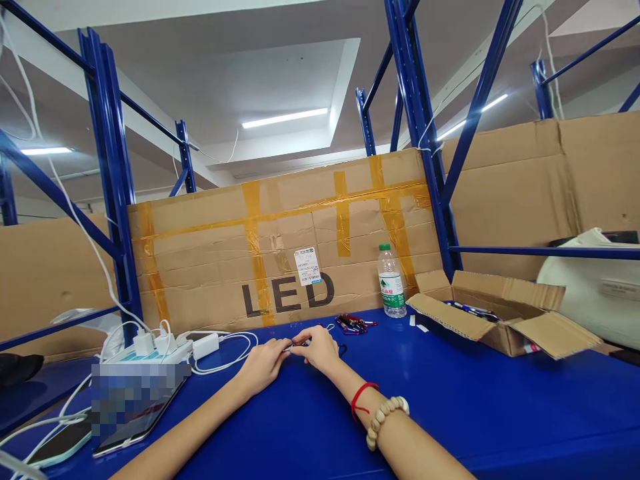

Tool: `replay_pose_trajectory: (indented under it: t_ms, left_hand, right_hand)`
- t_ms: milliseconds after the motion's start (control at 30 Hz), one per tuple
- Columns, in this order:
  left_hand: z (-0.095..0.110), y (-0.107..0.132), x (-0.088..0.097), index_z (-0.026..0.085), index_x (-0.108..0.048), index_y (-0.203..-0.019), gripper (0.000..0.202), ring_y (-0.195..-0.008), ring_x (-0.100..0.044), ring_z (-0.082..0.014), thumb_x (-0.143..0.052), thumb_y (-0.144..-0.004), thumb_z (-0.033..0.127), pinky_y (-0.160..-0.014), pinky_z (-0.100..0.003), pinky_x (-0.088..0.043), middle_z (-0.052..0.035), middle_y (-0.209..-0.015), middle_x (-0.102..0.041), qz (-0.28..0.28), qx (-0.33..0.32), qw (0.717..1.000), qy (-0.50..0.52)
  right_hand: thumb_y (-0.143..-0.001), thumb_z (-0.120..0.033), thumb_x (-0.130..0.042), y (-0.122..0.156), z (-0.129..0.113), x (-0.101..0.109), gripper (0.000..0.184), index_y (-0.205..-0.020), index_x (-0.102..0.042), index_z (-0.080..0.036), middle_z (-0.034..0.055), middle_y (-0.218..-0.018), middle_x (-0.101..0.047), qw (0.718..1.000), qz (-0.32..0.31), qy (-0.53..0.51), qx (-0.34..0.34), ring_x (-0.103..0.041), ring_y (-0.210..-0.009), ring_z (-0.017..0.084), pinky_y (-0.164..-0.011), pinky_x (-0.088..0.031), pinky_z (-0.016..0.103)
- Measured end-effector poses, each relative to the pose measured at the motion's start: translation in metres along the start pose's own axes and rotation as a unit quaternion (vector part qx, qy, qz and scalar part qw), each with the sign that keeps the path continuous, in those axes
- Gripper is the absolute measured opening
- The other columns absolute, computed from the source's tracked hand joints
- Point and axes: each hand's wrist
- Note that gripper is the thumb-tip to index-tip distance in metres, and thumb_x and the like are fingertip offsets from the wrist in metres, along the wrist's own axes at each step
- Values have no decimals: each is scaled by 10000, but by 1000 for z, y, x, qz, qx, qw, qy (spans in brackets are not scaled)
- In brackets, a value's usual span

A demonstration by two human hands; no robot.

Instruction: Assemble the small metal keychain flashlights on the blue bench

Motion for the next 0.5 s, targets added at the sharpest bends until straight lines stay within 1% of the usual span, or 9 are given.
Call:
replay_pose_trajectory:
  t_ms: [133,267,333,400,500]
  left_hand:
    - [-1,0,-1,196,-464,-948,221,-825,-541,-185,-257,-881,233,-686,-280,-419,-50,-888,-595,6,-1,1000,8]
    - [-1,1,-1,202,-454,-969,230,-835,-550,-178,-241,-889,240,-687,-269,-422,-47,-918,-593,16,2,1000,19]
    - [-2,1,-2,205,-450,-972,225,-837,-556,-173,-244,-890,245,-688,-262,-422,-41,-910,-595,19,10,1000,22]
    - [-3,1,-4,209,-445,-972,212,-835,-563,-170,-253,-890,252,-686,-257,-423,-35,-899,-600,22,17,999,29]
    - [-5,2,-5,207,-429,-969,196,-837,-572,-175,-255,-891,255,-677,-259,-426,-35,-902,-604,31,13,998,50]
  right_hand:
    - [-604,-299,-648,1,-2,1,124,-718,-676,-260,-42,-775,-677,1000,3,19,1,-553,-391,71,-479,-406,199]
    - [-604,-354,-647,-1,1,1,142,-688,-685,-246,-31,-708,-672,1000,4,26,9,-543,-381,72,-468,-394,198]
    - [-599,-365,-646,-4,4,0,189,-688,-687,-204,-5,-673,-663,1000,-17,-8,8,-522,-367,70,-415,-375,190]
    - [-595,-355,-643,-6,5,-1,233,-704,-682,-153,23,-675,-653,997,-47,-65,12,-492,-356,60,-355,-348,178]
    - [-594,-323,-634,-6,4,-1,247,-715,-669,-110,40,-693,-636,988,-75,-135,20,-460,-353,41,-313,-324,161]
Point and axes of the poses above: each hand's wrist, its own y-axis away from the middle knuckle, its own x-axis out of the back of the hand, z = x × y
